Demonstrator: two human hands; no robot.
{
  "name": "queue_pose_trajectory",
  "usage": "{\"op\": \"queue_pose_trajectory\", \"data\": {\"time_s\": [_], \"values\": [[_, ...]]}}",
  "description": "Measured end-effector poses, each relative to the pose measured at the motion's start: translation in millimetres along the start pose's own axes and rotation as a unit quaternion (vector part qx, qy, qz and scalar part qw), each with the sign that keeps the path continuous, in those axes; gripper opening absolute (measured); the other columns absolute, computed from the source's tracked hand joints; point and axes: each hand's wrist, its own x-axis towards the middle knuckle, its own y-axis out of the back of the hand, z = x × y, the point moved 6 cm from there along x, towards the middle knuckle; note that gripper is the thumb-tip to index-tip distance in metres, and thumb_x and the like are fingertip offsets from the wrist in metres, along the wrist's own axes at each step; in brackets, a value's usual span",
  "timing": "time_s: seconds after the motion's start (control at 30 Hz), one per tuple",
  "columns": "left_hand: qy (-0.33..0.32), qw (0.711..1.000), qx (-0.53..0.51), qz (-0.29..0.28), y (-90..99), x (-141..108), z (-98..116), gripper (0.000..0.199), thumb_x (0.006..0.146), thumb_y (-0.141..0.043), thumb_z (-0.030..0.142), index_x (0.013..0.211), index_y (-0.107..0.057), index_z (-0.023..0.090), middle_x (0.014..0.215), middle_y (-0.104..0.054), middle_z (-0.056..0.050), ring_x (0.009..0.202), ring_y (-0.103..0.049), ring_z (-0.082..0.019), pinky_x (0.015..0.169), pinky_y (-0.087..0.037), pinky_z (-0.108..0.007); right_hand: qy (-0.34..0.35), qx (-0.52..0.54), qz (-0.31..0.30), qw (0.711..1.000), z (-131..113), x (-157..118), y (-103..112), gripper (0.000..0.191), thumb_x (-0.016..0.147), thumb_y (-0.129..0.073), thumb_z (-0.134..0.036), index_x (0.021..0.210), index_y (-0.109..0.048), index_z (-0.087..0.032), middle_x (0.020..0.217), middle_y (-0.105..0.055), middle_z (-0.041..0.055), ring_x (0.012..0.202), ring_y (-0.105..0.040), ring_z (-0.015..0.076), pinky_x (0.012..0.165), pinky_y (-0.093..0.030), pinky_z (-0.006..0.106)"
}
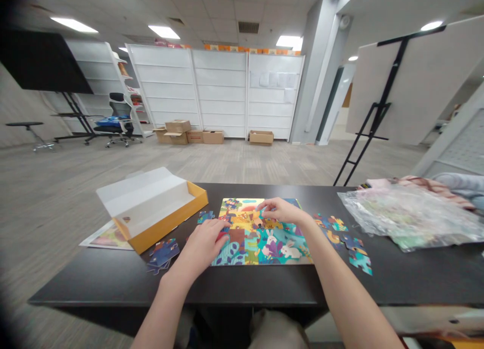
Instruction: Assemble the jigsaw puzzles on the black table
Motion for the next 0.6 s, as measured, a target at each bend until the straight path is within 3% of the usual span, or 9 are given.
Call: {"op": "queue_pose_trajectory", "data": {"time_s": [0.33,0.47,0.6], "values": [[0.003,1.0,0.0,0.0,-3.5,-7.3,1.3,0.023,0.094,-0.054,0.026,0.114,-0.064,0.022,0.119,-0.069,-0.008,0.115,-0.06,-0.025,0.095,-0.045,-0.038,-0.044,0.01,-0.002,0.999,17.1,-0.2,4.7,0.035,0.073,-0.072,-0.039,0.097,-0.068,-0.014,0.072,-0.068,0.0021,0.059,-0.056,0.0129,0.054,-0.044,0.024],[0.023,1.0,0.005,0.001,-0.1,-7.9,-3.7,0.025,0.093,-0.054,0.029,0.116,-0.064,0.023,0.12,-0.069,-0.007,0.114,-0.06,-0.027,0.094,-0.045,-0.04,-0.027,0.057,0.041,0.997,6.3,0.9,6.1,0.038,0.074,-0.073,-0.043,0.099,-0.066,-0.015,0.073,-0.069,0.0021,0.058,-0.054,0.0115,0.051,-0.04,0.022],[0.041,0.999,0.004,-0.007,1.1,-7.5,-4.7,0.023,0.093,-0.054,0.029,0.113,-0.065,0.023,0.118,-0.069,-0.008,0.112,-0.06,-0.027,0.092,-0.047,-0.04,0.003,0.09,0.056,0.994,-13.8,11.1,-14.5,0.037,0.076,-0.072,-0.043,0.101,-0.065,-0.015,0.075,-0.07,0.0029,0.06,-0.057,0.0119,0.053,-0.04,0.023]]}}
